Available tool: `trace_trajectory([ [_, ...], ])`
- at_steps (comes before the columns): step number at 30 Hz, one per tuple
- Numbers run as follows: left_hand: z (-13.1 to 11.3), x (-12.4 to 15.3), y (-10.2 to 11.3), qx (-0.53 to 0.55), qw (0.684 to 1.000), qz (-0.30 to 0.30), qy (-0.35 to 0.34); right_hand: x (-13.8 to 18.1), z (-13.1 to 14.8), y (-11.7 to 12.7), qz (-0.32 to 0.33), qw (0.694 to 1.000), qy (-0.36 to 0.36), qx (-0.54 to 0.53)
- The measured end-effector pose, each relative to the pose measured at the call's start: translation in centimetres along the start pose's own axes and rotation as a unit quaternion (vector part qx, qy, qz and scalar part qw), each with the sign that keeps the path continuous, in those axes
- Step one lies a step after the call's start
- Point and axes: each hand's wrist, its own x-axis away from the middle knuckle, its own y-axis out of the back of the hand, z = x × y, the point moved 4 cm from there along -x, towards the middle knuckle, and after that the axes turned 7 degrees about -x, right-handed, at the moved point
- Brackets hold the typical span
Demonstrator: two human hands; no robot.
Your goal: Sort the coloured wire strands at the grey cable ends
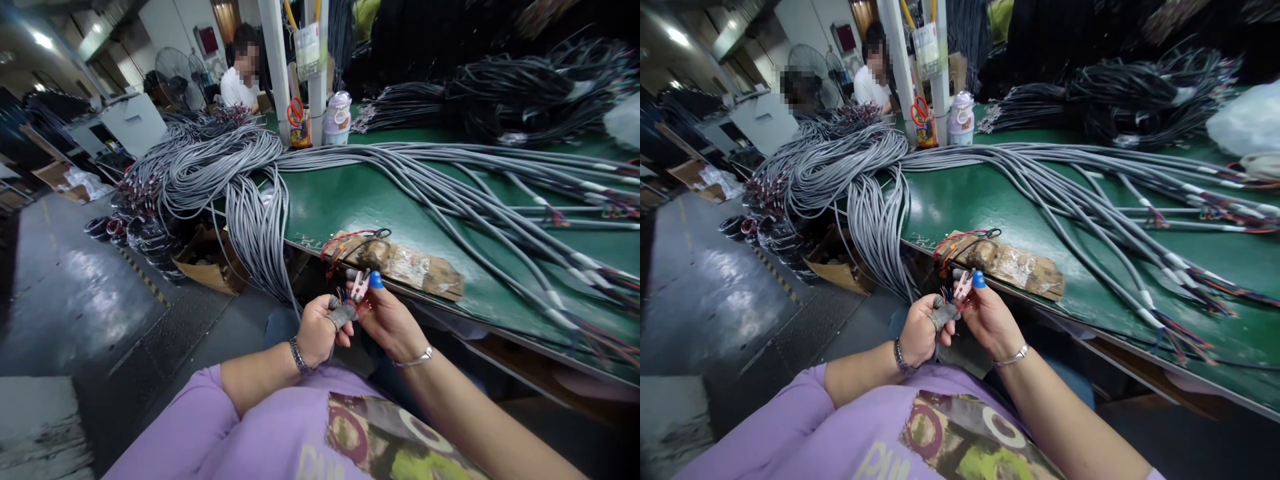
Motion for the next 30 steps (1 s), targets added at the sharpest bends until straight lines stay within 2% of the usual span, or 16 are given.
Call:
trace_trajectory([
  [7, -0.3, 1.1, 0.5, 0.001, 1.000, -0.004, -0.004, 0.4, 0.0, -0.2, 0.021, 1.000, 0.001, 0.002],
  [11, -0.6, 1.5, 0.8, 0.012, 1.000, -0.013, -0.015, 0.7, 0.3, -0.3, 0.007, 1.000, 0.007, 0.013],
  [15, -0.8, 1.2, 0.7, 0.024, 0.999, -0.028, -0.015, 0.8, 0.3, -0.3, -0.005, 1.000, 0.006, 0.018],
  [23, -0.4, 0.3, 0.1, 0.030, 0.999, -0.025, 0.008, 0.4, 0.2, 0.0, 0.018, 0.999, 0.017, 0.025],
  [30, -0.1, 0.4, 0.1, 0.033, 0.999, -0.020, 0.009, 0.4, 0.0, 0.0, -0.009, 1.000, 0.007, 0.006],
])
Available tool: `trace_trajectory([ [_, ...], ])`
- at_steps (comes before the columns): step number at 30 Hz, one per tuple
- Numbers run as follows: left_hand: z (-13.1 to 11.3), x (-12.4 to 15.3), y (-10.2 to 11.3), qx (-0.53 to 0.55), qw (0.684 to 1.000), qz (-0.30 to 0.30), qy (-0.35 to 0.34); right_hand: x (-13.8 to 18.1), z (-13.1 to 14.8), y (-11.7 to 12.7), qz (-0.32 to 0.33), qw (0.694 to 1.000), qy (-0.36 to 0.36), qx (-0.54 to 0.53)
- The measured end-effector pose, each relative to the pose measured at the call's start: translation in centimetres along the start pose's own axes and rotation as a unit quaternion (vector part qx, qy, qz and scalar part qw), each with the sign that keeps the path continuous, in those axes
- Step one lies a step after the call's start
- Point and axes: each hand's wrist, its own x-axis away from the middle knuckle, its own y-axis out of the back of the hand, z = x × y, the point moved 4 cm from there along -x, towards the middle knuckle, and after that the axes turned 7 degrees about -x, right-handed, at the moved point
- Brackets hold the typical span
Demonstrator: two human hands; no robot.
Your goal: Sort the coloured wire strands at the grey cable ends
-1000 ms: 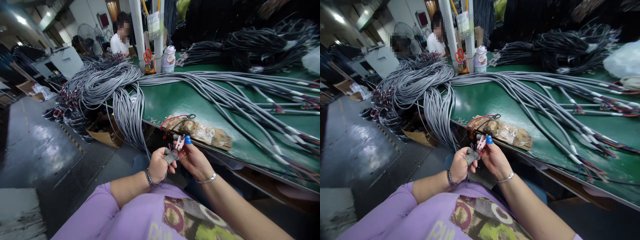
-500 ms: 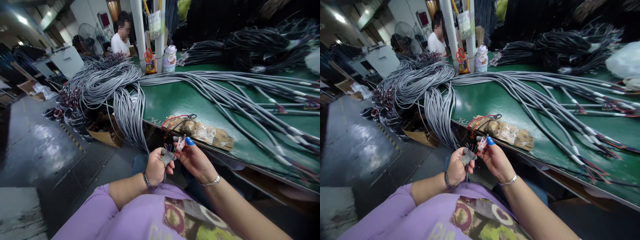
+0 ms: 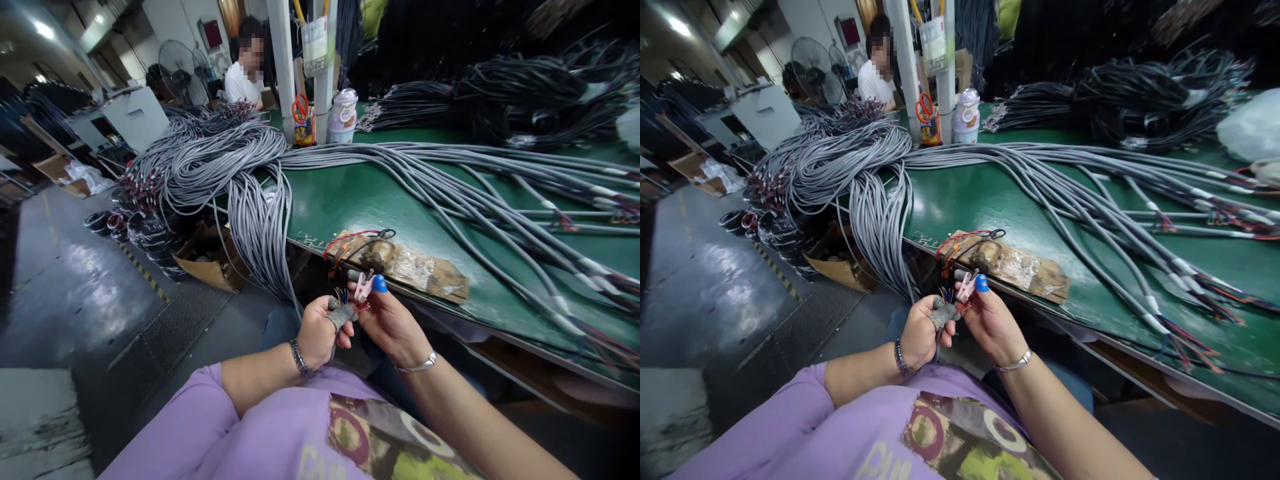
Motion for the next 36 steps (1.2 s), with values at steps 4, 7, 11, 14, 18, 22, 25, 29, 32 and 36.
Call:
trace_trajectory([
  [4, 0.0, 0.5, 0.5, -0.006, 1.000, 0.002, -0.015, 0.9, 0.3, -0.2, 0.045, 0.998, -0.029, 0.018],
  [7, 0.5, 0.7, 1.1, -0.018, 1.000, 0.005, -0.024, 2.0, 0.1, 0.2, 0.084, 0.990, -0.050, 0.097],
  [11, 0.8, 1.0, 1.5, -0.057, 0.997, 0.029, -0.044, 3.1, 0.2, 0.8, 0.075, 0.966, 0.029, 0.246],
  [14, 0.7, 1.1, 1.2, -0.101, 0.991, 0.088, -0.024, 3.6, 0.7, 0.2, 0.083, 0.945, 0.062, 0.309],
  [18, 0.3, 1.1, 0.7, -0.123, 0.981, 0.151, 0.022, 3.7, 0.9, -0.6, 0.121, 0.933, 0.044, 0.335],
  [22, 0.3, 0.9, 0.9, -0.079, 0.988, 0.130, 0.030, 3.5, 0.8, 0.0, 0.106, 0.940, 0.049, 0.319],
  [25, 0.9, 0.6, 1.1, -0.023, 0.994, 0.094, 0.044, 3.6, 1.1, 0.3, 0.110, 0.920, 0.117, 0.358],
  [29, 1.8, 0.1, 1.2, 0.028, 0.995, 0.063, 0.066, 5.0, 2.3, -0.3, 0.159, 0.797, 0.325, 0.485],
  [32, 2.0, -0.3, 1.3, 0.051, 0.995, 0.049, 0.071, 6.4, 2.4, -0.5, 0.196, 0.688, 0.430, 0.551],
  [36, 1.8, -0.3, 1.4, 0.066, 0.995, 0.037, 0.063, 6.8, 2.1, 0.2, 0.166, 0.661, 0.459, 0.570],
])
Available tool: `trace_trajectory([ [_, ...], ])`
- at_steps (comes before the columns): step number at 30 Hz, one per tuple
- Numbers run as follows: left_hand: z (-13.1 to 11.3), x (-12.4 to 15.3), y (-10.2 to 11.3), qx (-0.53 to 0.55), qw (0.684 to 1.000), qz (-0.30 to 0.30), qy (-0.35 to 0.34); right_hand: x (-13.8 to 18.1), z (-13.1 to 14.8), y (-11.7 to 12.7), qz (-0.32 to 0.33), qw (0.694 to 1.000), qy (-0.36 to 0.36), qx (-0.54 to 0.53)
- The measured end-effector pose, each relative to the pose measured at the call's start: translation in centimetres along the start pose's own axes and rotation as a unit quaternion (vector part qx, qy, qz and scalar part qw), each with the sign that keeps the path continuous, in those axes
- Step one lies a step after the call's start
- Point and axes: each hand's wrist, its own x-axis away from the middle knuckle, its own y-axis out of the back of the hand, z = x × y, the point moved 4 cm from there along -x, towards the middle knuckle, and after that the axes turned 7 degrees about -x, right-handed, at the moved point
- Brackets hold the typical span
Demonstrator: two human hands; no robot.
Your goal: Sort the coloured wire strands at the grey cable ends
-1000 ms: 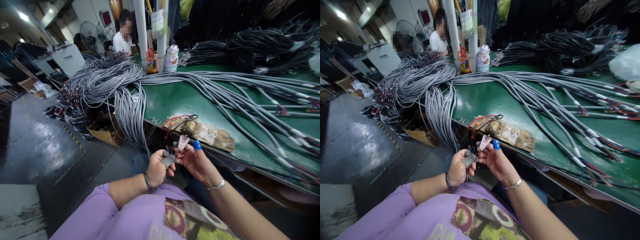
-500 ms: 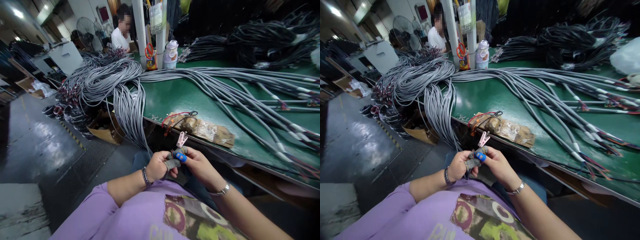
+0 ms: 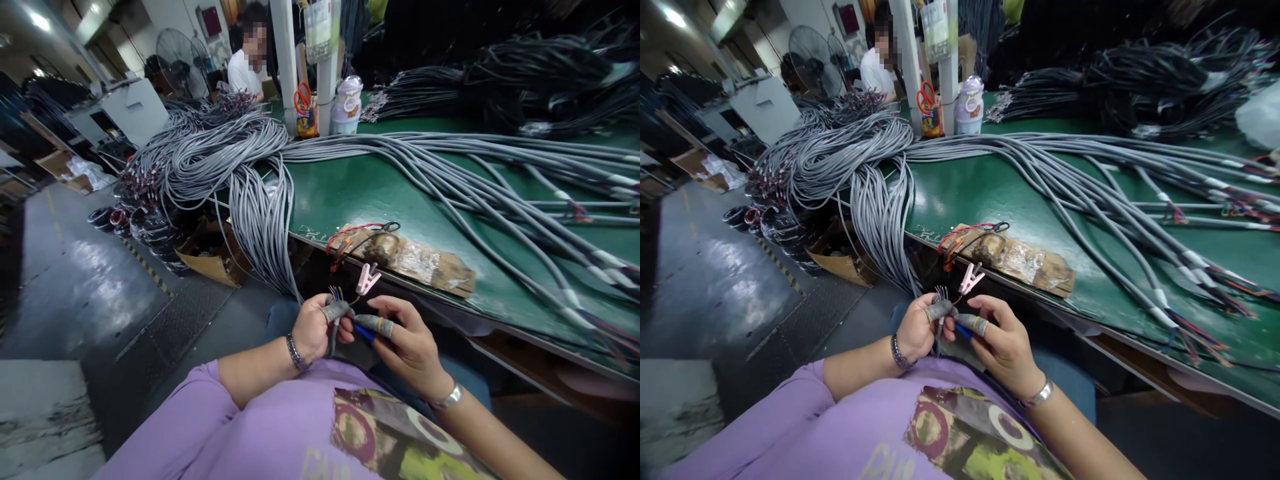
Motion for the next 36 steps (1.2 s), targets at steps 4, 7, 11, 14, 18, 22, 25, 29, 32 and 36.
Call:
trace_trajectory([
  [4, -0.2, 0.5, -0.3, -0.011, 1.000, 0.010, -0.007, 0.1, -2.0, -0.6, -0.054, 0.976, -0.189, -0.097],
  [7, 0.0, 0.8, -0.7, -0.041, 0.998, 0.038, 0.001, 0.3, -3.2, -1.9, -0.064, 0.904, -0.348, -0.238],
  [11, 0.0, 1.0, -0.7, -0.054, 0.998, 0.035, -0.005, 0.5, -3.3, -2.8, -0.073, 0.829, -0.422, -0.359],
  [14, 0.0, 0.9, -0.4, -0.038, 0.999, 0.003, -0.015, 0.6, -2.9, -3.0, -0.049, 0.800, -0.429, -0.416],
  [18, 0.0, 0.8, -0.4, -0.039, 0.999, -0.004, -0.020, 0.1, -2.4, -3.0, -0.013, 0.827, -0.417, -0.376],
  [22, -0.2, 0.8, -0.4, -0.088, 0.995, 0.038, -0.022, -0.6, -2.0, -2.9, -0.002, 0.843, -0.420, -0.338],
  [25, -0.3, 0.9, -0.2, -0.168, 0.982, 0.088, -0.019, -0.8, -2.0, -2.9, 0.005, 0.855, -0.419, -0.306],
  [29, -0.4, 0.9, 0.1, -0.202, 0.975, 0.085, -0.033, -0.6, -2.5, -2.9, 0.001, 0.868, -0.419, -0.267],
  [32, 0.0, 0.8, 0.2, -0.151, 0.987, 0.054, -0.029, -0.4, -2.9, -2.7, -0.017, 0.869, -0.429, -0.245],
  [36, 0.3, 0.7, 0.2, -0.083, 0.996, 0.019, -0.022, -0.3, -3.0, -2.7, -0.029, 0.870, -0.425, -0.249],
])
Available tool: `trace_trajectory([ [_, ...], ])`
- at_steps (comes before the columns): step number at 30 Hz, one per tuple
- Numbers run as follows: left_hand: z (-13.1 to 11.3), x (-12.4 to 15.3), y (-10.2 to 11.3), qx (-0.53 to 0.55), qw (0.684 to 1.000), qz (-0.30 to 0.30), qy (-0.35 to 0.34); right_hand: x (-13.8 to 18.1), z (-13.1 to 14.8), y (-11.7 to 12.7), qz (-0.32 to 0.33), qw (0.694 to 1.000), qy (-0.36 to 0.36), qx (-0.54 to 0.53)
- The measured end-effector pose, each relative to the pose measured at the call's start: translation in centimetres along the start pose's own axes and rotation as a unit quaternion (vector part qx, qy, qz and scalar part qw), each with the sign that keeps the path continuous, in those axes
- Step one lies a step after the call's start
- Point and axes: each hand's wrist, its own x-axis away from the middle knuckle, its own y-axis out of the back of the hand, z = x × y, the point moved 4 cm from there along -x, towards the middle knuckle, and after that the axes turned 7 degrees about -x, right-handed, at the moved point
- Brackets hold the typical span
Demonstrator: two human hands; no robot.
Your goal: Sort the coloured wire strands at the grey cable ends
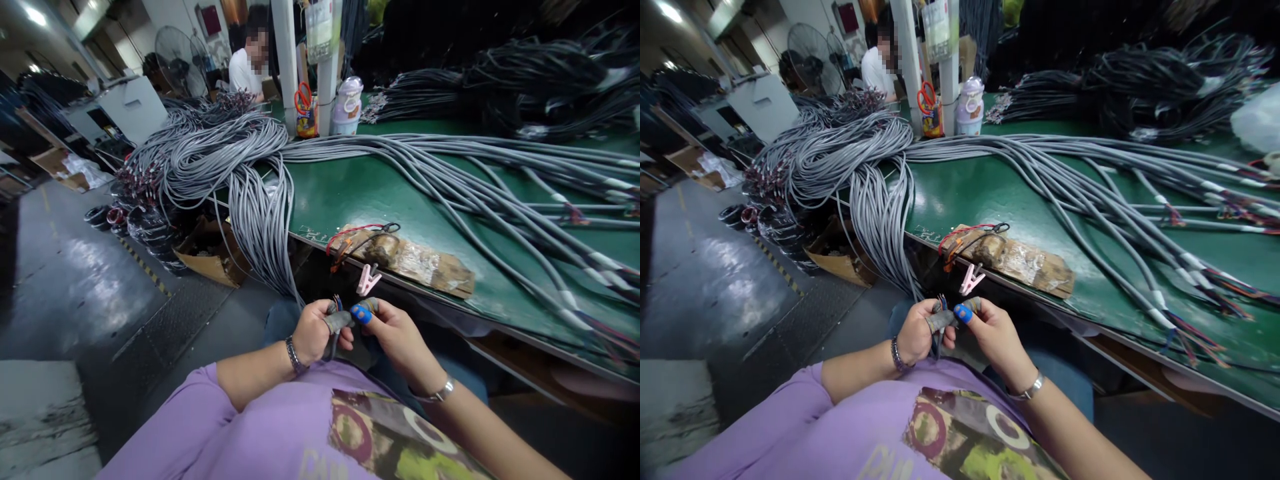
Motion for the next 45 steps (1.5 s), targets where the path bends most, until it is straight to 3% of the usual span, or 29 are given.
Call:
trace_trajectory([
  [7, -0.2, 0.1, -0.2, 0.051, 0.998, -0.033, 0.011, 0.2, 0.1, 0.1, -0.008, 1.000, 0.027, 0.003],
  [12, -0.4, 0.3, -0.4, -0.024, 1.000, 0.016, -0.008, 0.1, 0.7, 0.0, -0.006, 0.999, 0.031, 0.012],
  [20, -0.7, 0.0, 0.0, 0.047, 0.998, -0.048, -0.017, 0.5, 0.8, 0.3, 0.012, 0.999, 0.037, 0.016],
  [24, -1.1, -0.1, 0.1, 0.053, 0.997, -0.054, -0.027, 0.6, 0.8, 1.1, -0.019, 0.999, 0.042, -0.007],
  [31, -1.6, 0.4, -0.1, 0.042, 0.998, -0.031, -0.038, -0.2, 0.1, 1.0, 0.035, 0.979, -0.054, -0.192],
  [36, -2.6, 0.3, -0.7, 0.024, 0.999, 0.012, -0.020, -2.0, -0.4, 0.7, 0.052, 0.970, -0.105, -0.214],
  [40, -3.4, -0.4, -1.2, 0.039, 0.998, 0.050, 0.004, -3.2, 0.5, 0.1, 0.076, 0.975, -0.055, -0.200],
  [45, -3.7, -1.0, -1.5, 0.059, 0.995, 0.075, 0.038, -3.3, 1.3, 0.3, -0.047, 0.992, 0.061, -0.105],
])
